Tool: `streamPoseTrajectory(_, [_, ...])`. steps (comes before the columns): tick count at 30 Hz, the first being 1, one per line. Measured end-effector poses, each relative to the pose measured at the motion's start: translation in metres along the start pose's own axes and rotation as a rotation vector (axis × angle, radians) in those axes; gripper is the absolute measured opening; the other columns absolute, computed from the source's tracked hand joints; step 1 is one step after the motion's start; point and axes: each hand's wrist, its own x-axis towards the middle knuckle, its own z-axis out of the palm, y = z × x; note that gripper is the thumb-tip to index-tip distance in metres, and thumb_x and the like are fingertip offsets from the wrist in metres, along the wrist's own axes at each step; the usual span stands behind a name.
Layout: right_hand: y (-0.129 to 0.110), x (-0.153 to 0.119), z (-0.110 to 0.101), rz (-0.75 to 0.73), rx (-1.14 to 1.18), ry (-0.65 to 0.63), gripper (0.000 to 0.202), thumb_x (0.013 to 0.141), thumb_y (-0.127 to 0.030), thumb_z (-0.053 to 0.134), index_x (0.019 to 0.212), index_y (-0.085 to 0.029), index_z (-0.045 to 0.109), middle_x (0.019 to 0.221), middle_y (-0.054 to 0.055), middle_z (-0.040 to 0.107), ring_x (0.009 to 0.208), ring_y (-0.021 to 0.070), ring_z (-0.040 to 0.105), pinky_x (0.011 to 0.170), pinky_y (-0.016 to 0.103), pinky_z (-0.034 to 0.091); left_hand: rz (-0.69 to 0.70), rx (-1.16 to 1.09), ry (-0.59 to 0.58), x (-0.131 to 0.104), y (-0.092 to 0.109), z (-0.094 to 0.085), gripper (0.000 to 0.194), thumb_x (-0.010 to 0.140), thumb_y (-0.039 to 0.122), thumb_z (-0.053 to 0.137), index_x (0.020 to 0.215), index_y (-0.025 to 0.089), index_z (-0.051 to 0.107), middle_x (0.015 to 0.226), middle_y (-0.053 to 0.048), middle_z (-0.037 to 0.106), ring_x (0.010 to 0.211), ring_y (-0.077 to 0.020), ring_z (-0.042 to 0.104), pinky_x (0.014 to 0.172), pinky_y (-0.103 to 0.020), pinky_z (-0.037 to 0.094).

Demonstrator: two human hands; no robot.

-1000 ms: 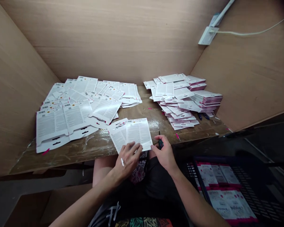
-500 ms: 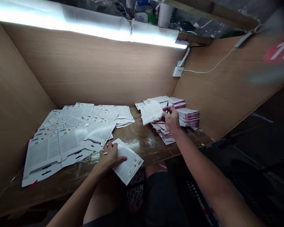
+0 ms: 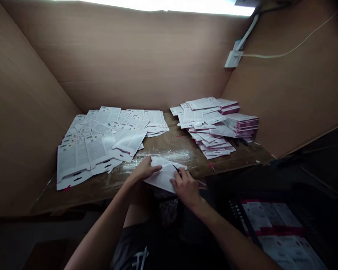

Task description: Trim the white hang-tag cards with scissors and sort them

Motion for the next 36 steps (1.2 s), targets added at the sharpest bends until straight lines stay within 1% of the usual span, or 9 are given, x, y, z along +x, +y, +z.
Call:
streamPoseTrajectory(7, [0.041,0.026,-0.032,-0.006,0.099,-0.004,0.034,0.113,-0.038,0.052,0.134,-0.019,0.072,0.142,0.016,0.066,0.116,0.0268,0.07,0.098,0.036,0.056,-0.117,-0.387,0.052,-0.027,-0.004,0.024,0.073,0.099,0.022,0.051,0.164,0.015,0.018,0.097,-0.006,0.075,0.077,-0.0173,0.075,0.072,-0.03,0.061])
streamPoseTrajectory(9, [0.048,0.031,-0.034,-0.006,0.114,0.025,0.036,0.113,-0.041,0.052,0.134,-0.018,0.072,0.144,0.017,0.065,0.119,0.0277,0.069,0.098,0.036,0.056,-0.025,-0.428,-0.005,-0.05,-0.007,0.029,0.067,0.103,0.026,0.05,0.164,0.017,0.024,0.096,-0.007,0.076,0.079,-0.0189,0.077,0.076,-0.032,0.062])
streamPoseTrajectory(12, [0.055,0.042,-0.026,-0.103,0.124,-0.055,0.033,0.111,-0.04,0.057,0.132,-0.02,0.072,0.145,0.016,0.065,0.117,0.0266,0.07,0.095,0.034,0.056,0.271,-0.186,-0.02,-0.069,-0.006,0.026,0.043,0.105,0.037,0.058,0.145,0.022,0.059,0.091,-0.008,0.078,0.083,-0.024,0.077,0.083,-0.039,0.062])
streamPoseTrajectory(15, [0.066,0.058,-0.015,-0.229,0.197,-0.126,0.026,0.111,-0.029,0.054,0.128,-0.021,0.072,0.144,0.013,0.066,0.117,0.0248,0.069,0.096,0.033,0.055,0.546,0.11,0.121,-0.051,0.001,0.02,0.033,0.11,0.033,0.047,0.13,0.023,0.072,0.116,-0.012,0.078,0.107,-0.0278,0.075,0.098,-0.044,0.059])
streamPoseTrajectory(19, [0.083,0.061,-0.026,-0.151,0.413,-0.006,0.03,0.107,-0.021,0.054,0.134,-0.016,0.066,0.136,0.015,0.069,0.122,0.0272,0.067,0.104,0.041,0.054,0.839,0.379,-0.02,-0.024,0.008,0.031,0.037,0.107,0.027,0.051,0.139,0.021,0.068,0.146,-0.015,0.066,0.136,-0.0327,0.061,0.115,-0.05,0.051])
streamPoseTrajectory(25, [0.082,0.019,-0.066,-0.173,0.439,-0.264,0.029,0.109,-0.025,0.054,0.129,-0.022,0.074,0.119,0.008,0.073,0.105,0.0225,0.071,0.096,0.035,0.054,0.753,0.569,-0.022,-0.048,0.008,0.053,0.033,0.11,0.04,0.051,0.128,0.023,0.072,0.115,-0.014,0.07,0.112,-0.0333,0.063,0.102,-0.052,0.053])
streamPoseTrajectory(28, [0.077,0.006,-0.074,-0.08,0.16,-0.357,0.032,0.111,-0.027,0.051,0.129,-0.026,0.077,0.109,0.007,0.073,0.089,0.0217,0.072,0.082,0.033,0.053,0.819,0.433,-0.043,-0.04,0.003,0.061,0.03,0.111,0.034,0.049,0.114,0.02,0.075,0.137,-0.016,0.068,0.13,-0.0338,0.059,0.11,-0.051,0.051])
streamPoseTrajectory(31, [0.075,0.006,-0.077,-0.043,-0.019,-0.397,0.033,0.112,-0.029,0.049,0.128,-0.029,0.078,0.105,0.008,0.073,0.08,0.0214,0.071,0.073,0.032,0.049,0.875,0.374,-0.054,-0.028,-0.003,0.069,0.033,0.111,0.03,0.049,0.131,0.022,0.073,0.162,-0.011,0.056,0.153,-0.0396,0.043,0.12,-0.059,0.043])
streamPoseTrajectory(36, [0.075,0.011,-0.077,-0.069,-0.063,-0.43,0.032,0.111,-0.026,0.048,0.12,-0.027,0.079,0.104,0.009,0.073,0.079,0.0213,0.07,0.071,0.032,0.047,0.83,0.409,-0.094,-0.029,-0.003,0.072,0.04,0.112,0.033,0.048,0.145,0.031,0.07,0.165,-0.005,0.056,0.157,-0.0451,0.038,0.12,-0.066,0.04])
